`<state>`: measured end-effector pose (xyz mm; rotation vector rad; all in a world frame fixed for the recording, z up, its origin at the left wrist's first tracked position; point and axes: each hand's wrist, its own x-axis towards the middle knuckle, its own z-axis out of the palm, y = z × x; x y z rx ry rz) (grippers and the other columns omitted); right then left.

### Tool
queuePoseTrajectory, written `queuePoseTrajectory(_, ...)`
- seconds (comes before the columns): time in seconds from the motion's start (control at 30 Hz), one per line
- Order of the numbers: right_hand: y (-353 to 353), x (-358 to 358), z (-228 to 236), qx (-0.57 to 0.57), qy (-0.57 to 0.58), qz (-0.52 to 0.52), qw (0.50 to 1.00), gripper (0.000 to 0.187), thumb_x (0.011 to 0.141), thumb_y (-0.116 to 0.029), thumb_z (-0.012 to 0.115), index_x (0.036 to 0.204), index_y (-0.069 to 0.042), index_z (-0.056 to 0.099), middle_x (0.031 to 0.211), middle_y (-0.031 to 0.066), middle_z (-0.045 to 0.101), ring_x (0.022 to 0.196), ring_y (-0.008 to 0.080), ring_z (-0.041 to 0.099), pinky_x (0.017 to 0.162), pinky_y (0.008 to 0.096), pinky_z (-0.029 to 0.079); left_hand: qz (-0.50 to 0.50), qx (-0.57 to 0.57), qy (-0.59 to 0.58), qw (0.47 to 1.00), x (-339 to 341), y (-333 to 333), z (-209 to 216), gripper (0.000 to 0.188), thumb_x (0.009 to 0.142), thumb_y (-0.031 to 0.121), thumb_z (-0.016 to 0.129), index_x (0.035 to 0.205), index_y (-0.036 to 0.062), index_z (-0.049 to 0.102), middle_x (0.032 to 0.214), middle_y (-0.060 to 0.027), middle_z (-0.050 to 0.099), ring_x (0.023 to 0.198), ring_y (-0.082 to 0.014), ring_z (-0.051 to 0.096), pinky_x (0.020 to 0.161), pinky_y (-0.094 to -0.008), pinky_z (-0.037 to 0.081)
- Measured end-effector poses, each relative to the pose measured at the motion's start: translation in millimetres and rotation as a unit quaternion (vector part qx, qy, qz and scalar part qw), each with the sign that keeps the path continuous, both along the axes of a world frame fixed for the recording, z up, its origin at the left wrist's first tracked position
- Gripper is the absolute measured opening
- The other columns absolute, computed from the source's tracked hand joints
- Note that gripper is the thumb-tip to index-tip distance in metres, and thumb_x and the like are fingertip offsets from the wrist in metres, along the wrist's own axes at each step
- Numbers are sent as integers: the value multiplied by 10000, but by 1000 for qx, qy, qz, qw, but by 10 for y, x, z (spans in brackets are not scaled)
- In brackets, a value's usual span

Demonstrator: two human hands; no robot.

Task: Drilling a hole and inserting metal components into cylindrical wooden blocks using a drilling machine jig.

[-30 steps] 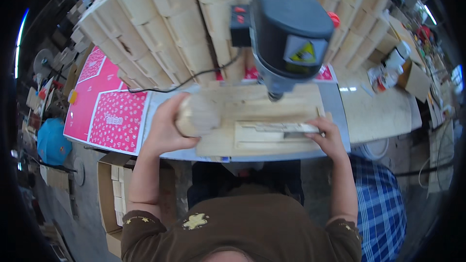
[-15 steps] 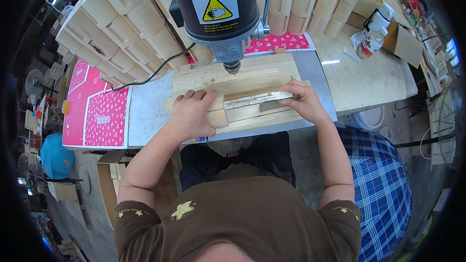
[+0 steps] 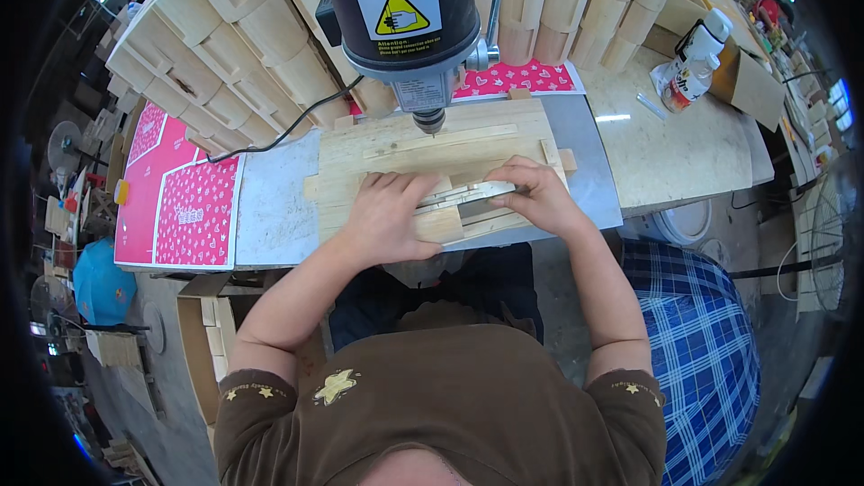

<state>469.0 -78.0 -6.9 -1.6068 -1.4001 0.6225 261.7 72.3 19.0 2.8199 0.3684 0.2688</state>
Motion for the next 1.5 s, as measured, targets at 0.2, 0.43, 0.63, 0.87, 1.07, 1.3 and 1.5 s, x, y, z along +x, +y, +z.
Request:
queuePoseTrajectory(0.2,-147,83,-61,23,-67,-73,995,302,679,21,692,970,-38,640,874,57,596,798,178,574,687,272,453,61,-113,-309,942,-222,79,-242,695,542,302,829,1090,13,514,1093,-164,544,1052,-323,508,912,-413,399)
queuePoseTrajectory(0.43,178,280,-64,51,-91,-151,983,310,676,38,685,976,-14,625,880,85,599,818,205,585,710,279,462,129,-190,-251,940,-52,52,-731,736,576,271,805,1191,-1,505,1095,-155,536,1039,-317,502,908,-393,395)
queuePoseTrajectory(0.63,451,215,-159,76,-79,-126,986,307,683,35,684,979,-13,620,895,87,591,864,227,571,768,296,452,200,-166,-217,941,-68,263,-849,693,582,239,791,1184,18,529,1039,-117,570,981,-288,526,890,-392,393)
queuePoseTrajectory(0.87,478,196,-91,85,-142,-92,982,378,712,-52,692,1070,-46,568,1009,100,543,992,262,514,856,342,410,217,-305,-274,886,-119,198,-864,604,566,177,790,1117,41,583,988,-87,582,973,-253,529,916,-372,362)
queuePoseTrajectory(1.07,466,330,59,116,-176,-89,973,553,819,-191,626,1294,-55,378,1123,130,493,1088,257,453,913,370,369,173,-135,-232,948,-101,417,-1014,548,564,231,779,1072,90,626,894,-46,582,922,-217,519,938,-392,282)
queuePoseTrajectory(1.3,1038,422,1581,257,15,-149,955,298,907,-236,510,1136,-47,531,857,77,575,746,115,519,658,268,433,160,-123,-261,944,-70,401,-967,393,546,165,796,910,80,673,750,-49,577,733,-235,526,737,-355,410)
queuePoseTrajectory(1.5,773,156,1645,257,-266,-215,904,203,885,-189,529,804,-11,581,577,95,446,525,157,426,515,266,377,147,-120,-281,941,-77,416,-1017,377,553,155,791,903,76,673,728,-51,562,692,-235,519,693,-348,419)
